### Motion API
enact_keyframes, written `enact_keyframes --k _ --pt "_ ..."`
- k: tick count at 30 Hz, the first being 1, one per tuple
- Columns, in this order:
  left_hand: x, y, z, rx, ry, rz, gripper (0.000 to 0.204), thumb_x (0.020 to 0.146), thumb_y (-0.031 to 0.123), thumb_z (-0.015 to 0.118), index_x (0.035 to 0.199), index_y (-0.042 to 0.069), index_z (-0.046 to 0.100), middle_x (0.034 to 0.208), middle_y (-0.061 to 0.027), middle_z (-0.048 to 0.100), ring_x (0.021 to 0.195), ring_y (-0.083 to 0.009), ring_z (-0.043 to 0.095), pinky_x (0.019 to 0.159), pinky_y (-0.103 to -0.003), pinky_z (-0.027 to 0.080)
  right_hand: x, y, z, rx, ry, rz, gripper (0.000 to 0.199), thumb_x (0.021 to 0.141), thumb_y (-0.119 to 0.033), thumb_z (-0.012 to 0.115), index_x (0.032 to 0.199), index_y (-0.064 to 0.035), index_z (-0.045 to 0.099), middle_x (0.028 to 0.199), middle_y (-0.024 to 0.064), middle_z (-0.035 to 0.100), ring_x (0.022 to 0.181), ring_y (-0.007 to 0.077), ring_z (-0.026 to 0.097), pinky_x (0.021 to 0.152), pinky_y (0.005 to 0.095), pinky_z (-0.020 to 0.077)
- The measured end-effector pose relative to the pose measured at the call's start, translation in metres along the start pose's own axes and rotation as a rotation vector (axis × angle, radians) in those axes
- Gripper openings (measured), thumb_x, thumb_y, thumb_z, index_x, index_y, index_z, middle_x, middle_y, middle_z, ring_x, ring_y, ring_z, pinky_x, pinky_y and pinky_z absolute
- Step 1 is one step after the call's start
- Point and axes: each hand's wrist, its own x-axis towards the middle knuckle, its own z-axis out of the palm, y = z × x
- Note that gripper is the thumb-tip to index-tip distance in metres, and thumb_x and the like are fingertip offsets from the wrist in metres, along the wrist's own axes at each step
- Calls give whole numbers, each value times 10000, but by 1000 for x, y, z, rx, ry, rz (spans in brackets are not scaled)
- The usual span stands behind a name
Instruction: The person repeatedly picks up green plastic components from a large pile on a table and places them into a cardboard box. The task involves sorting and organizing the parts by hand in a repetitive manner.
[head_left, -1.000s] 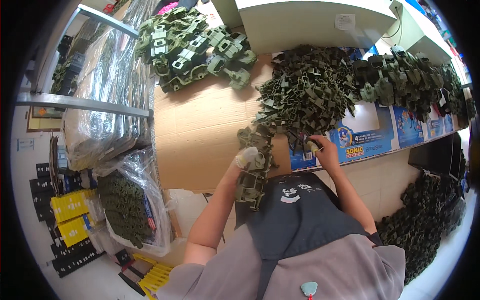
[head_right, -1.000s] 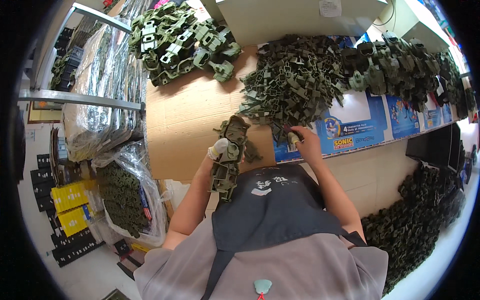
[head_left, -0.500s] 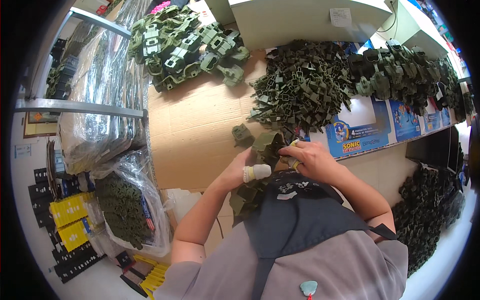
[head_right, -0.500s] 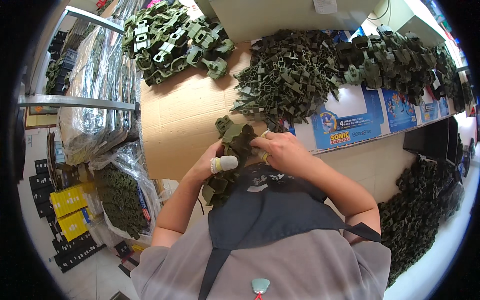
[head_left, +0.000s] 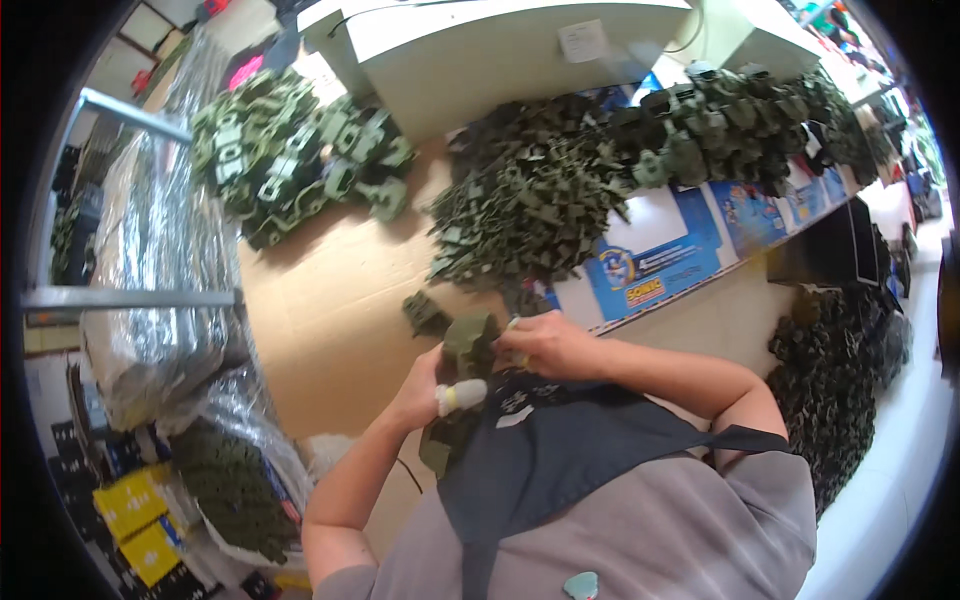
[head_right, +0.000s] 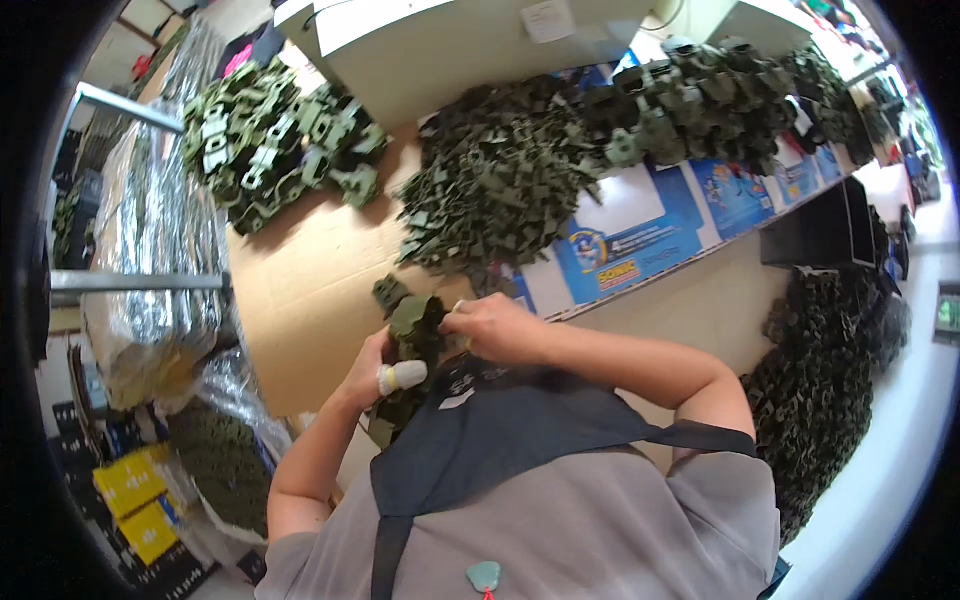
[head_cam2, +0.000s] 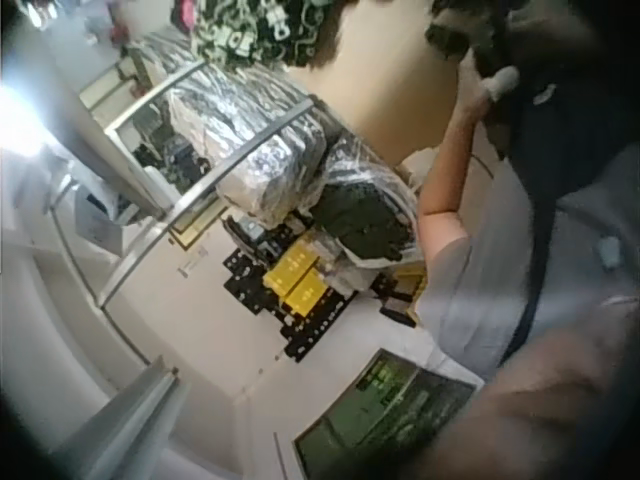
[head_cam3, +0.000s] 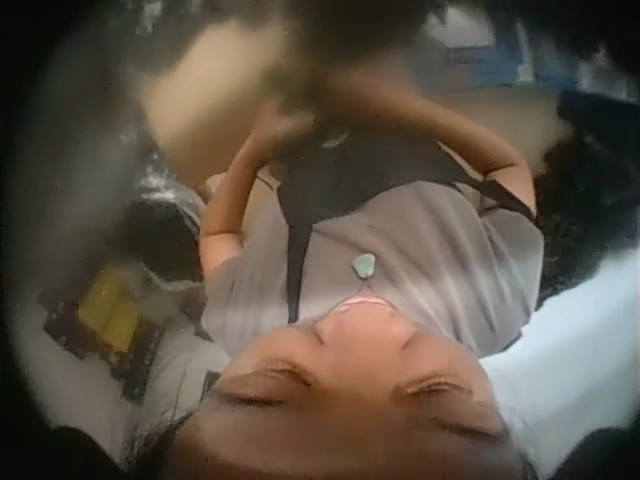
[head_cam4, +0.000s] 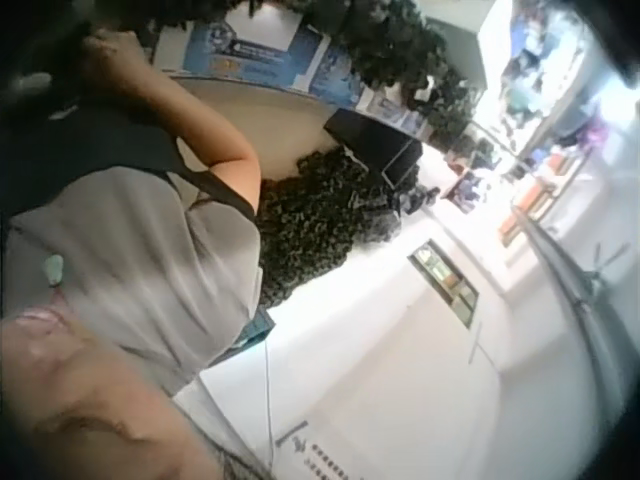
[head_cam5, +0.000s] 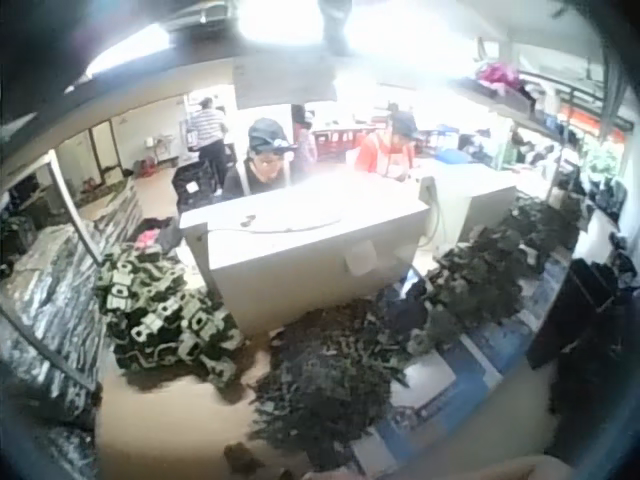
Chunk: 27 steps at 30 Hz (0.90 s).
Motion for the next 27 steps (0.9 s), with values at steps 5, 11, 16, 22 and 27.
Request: enact_keyframes --k 5,11,16,22,27 --pt "4 9 4 123 -71 -120 538 670 124 701 1134 14 451 1054 -47 527 937 -131 500 832 -285 401 -16 0 17 8 84 47 350 608 4 521 947 -79 545 757 109 545 698 298 562 572 395 456" --pt "22 -6 -21 -327 188 -200 478 722 244 647 1115 35 471 971 -66 564 802 -163 567 694 -308 479 -13 49 -60 390 228 181 387 679 -57 573 1061 -118 545 829 149 550 783 315 530 718 378 445" --pt "3 -18 -48 -611 506 -58 406 777 376 574 1022 54 534 817 -67 600 666 -158 591 572 -295 518 -83 226 -39 -590 493 770 403 653 -91 603 1051 -129 550 973 166 509 847 312 507 733 383 439" --pt "16 -25 -37 -769 463 51 453 783 410 559 1070 66 497 933 -110 583 735 -225 590 653 -351 516 -91 257 -24 -465 447 904 497 605 -92 603 1089 -141 504 970 161 501 860 316 520 732 395 443" --pt "40 -25 -36 -875 233 130 451 832 425 452 1105 67 482 899 -135 584 760 -225 588 611 -325 528 -121 265 -24 -258 613 722 322 655 -10 522 968 -68 569 881 158 596 790 288 585 694 349 463"
